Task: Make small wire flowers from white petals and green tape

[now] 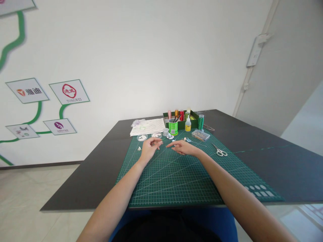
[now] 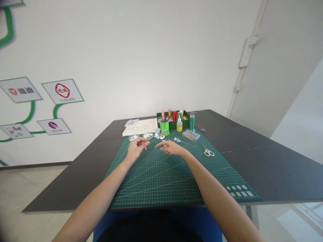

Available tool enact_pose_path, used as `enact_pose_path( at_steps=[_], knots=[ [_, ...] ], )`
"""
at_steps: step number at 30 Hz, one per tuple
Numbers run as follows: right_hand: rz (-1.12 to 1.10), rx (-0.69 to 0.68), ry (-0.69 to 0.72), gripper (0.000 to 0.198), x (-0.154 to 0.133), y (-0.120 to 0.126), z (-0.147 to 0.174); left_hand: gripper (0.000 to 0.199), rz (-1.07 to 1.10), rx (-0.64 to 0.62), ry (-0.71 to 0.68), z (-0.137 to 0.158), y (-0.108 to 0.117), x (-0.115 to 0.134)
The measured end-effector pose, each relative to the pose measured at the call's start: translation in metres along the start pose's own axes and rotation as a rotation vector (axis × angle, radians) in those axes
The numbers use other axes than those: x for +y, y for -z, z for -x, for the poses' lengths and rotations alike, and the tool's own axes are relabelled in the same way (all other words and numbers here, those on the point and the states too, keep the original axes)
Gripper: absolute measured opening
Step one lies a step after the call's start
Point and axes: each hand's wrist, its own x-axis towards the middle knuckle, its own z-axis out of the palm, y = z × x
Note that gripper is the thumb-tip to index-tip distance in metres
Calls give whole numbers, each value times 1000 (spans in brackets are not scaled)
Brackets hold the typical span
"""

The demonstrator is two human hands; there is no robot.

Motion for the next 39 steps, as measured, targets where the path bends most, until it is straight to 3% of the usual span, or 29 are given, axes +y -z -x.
enact_pose_path(
  at_steps=[27,39],
  knots=[
    [-70,-56,-24,44,-5,1,2,28,-9,108,-2,-7,7,-8],
    [-84,-110,28,39,-5,3,4,26,-10,171,16,-7,9,-10]
  ],
)
